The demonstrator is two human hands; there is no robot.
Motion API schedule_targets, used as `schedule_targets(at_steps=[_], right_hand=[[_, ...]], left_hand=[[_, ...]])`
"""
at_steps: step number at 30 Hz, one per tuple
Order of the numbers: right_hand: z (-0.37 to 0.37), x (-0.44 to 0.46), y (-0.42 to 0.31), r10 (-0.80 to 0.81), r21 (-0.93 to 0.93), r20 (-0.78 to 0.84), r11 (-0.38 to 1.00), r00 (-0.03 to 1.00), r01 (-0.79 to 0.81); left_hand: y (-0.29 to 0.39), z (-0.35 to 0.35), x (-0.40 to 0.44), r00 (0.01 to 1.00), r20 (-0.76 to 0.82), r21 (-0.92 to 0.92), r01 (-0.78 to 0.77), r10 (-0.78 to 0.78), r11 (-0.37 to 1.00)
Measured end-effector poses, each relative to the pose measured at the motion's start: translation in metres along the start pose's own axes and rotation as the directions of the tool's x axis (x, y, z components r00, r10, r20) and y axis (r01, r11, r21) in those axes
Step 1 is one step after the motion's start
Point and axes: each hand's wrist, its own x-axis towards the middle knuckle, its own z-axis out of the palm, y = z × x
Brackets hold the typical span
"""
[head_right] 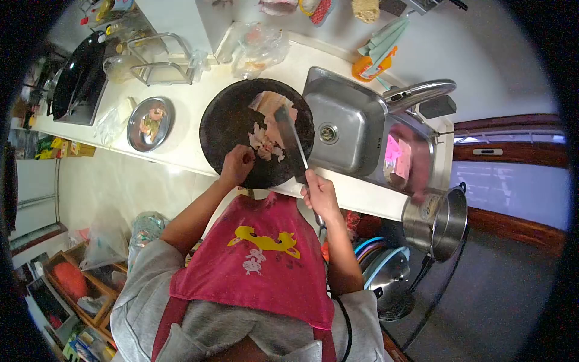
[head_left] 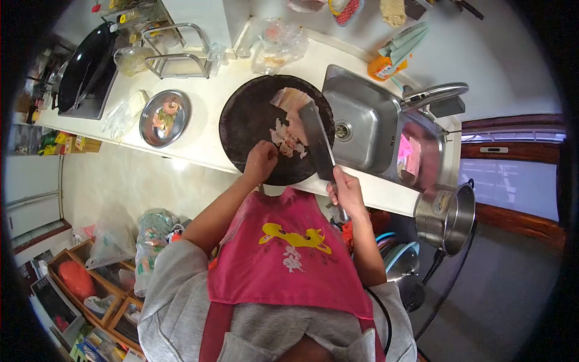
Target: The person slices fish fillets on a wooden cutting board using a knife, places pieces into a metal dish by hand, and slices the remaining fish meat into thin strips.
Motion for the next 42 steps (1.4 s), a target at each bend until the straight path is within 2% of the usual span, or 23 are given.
schedule_targets(at_steps=[1, 2, 4, 5, 7, 8, 10, 13, 17, 19, 20, 22, 25, 26, 27, 29, 32, 34, 35, 37, 39, 40, 42], right_hand=[[-0.001, -0.003, 0.004, -0.007, 0.006, -0.006, 1.000, 1.000, 0.007], [-0.003, -0.006, 0.009, 0.025, 0.066, -0.026, 0.998, 0.999, -0.023], [-0.009, -0.009, 0.023, 0.092, 0.140, -0.057, 0.987, 0.994, -0.083], [-0.011, -0.014, 0.031, 0.088, 0.143, -0.061, 0.987, 0.994, -0.078], [-0.016, -0.025, 0.051, 0.103, 0.293, -0.102, 0.953, 0.989, -0.069], [-0.021, -0.027, 0.067, 0.137, 0.294, -0.098, 0.950, 0.986, -0.103], [-0.023, -0.038, 0.088, 0.168, 0.345, -0.094, 0.930, 0.981, -0.126], [-0.014, -0.051, 0.105, 0.274, 0.467, -0.027, 0.854, 0.961, -0.230], [0.016, -0.040, 0.120, 0.221, 0.494, 0.090, 0.837, 0.971, -0.236], [0.033, -0.021, 0.138, 0.180, 0.491, 0.111, 0.845, 0.977, -0.211], [0.038, -0.018, 0.141, 0.181, 0.495, 0.107, 0.843, 0.978, -0.210], [0.052, -0.020, 0.121, 0.173, 0.513, 0.111, 0.834, 0.979, -0.205], [0.059, -0.023, 0.101, 0.124, 0.465, 0.131, 0.868, 0.984, -0.171], [0.063, -0.027, 0.086, 0.159, 0.395, 0.041, 0.904, 0.986, -0.162], [0.067, -0.026, 0.074, 0.193, 0.362, 0.031, 0.912, 0.981, -0.191], [0.075, -0.022, 0.055, 0.125, 0.395, 0.088, 0.907, 0.988, -0.149], [0.093, -0.006, 0.018, 0.053, 0.230, 0.128, 0.970, 0.990, -0.081], [0.116, 0.001, -0.019, -0.028, 0.126, 0.162, 0.992, 0.986, 0.007], [0.129, 0.009, -0.035, -0.030, 0.118, 0.177, 0.993, 0.984, 0.009], [0.157, 0.026, -0.065, -0.072, -0.068, 0.296, 0.993, 0.952, 0.096], [0.200, 0.036, -0.095, -0.066, -0.129, 0.338, 0.985, 0.939, 0.116], [0.218, 0.052, -0.098, -0.096, -0.215, 0.389, 0.958, 0.916, 0.192], [0.253, 0.072, -0.103, -0.121, -0.293, 0.447, 0.916, 0.886, 0.273]], left_hand=[[0.003, 0.001, 0.009, 0.998, 0.024, -0.123, 0.068, -0.066, 0.990], [0.004, 0.001, 0.022, 0.998, 0.027, -0.121, 0.058, -0.055, 0.991], [0.000, 0.003, 0.049, 0.963, -0.169, -0.024, -0.217, 0.210, 0.976], [-0.001, 0.005, 0.055, 0.962, -0.168, -0.023, -0.224, 0.217, 0.974], [-0.001, 0.005, 0.066, 0.985, -0.097, 0.272, -0.109, 0.140, 0.956], [0.001, 0.007, 0.070, 0.985, -0.096, 0.272, -0.113, 0.144, 0.955], [0.006, 0.011, 0.073, 0.960, 0.261, 0.302, -0.177, 0.097, 0.937], [0.003, 0.019, 0.063, 0.928, 0.360, 0.209, -0.178, 0.093, 0.962], [-0.006, 0.026, 0.040, 0.856, 0.484, 0.092, -0.255, 0.181, 0.962], [0.008, 0.019, 0.028, 0.927, 0.337, -0.111, -0.132, 0.163, 0.985], [0.013, 0.012, 0.028, 0.925, 0.342, -0.112, -0.134, 0.165, 0.985], [0.018, 0.000, 0.027, 0.955, 0.298, -0.089, 0.028, 0.000, 0.996], [-0.001, -0.003, 0.027, 0.972, 0.218, -0.112, -0.068, 0.091, 0.991], [-0.010, -0.003, 0.029, 0.976, 0.197, -0.123, -0.071, 0.095, 0.990], [-0.019, -0.003, 0.030, 0.981, 0.173, -0.131, -0.070, 0.092, 0.989], [-0.012, -0.027, 0.030, 0.992, 0.083, -0.205, -0.077, 0.096, 0.976], [-0.012, -0.072, 0.035, 1.000, 0.008, -0.306, -0.023, 0.027, 0.952], [-0.014, -0.112, 0.037, 0.987, -0.156, -0.320, -0.081, 0.032, 0.944], [-0.013, -0.135, 0.035, 0.980, -0.194, -0.383, -0.044, -0.034, 0.923], [-0.038, -0.175, 0.037, 0.949, -0.314, -0.390, -0.109, -0.021, 0.914], [-0.038, -0.228, 0.026, 0.903, -0.425, -0.203, -0.029, -0.061, 0.979], [-0.058, -0.241, 0.025, 0.900, -0.432, -0.200, -0.027, -0.063, 0.979], [-0.112, -0.256, 0.025, 0.816, -0.576, -0.076, -0.113, 0.049, 0.991]])
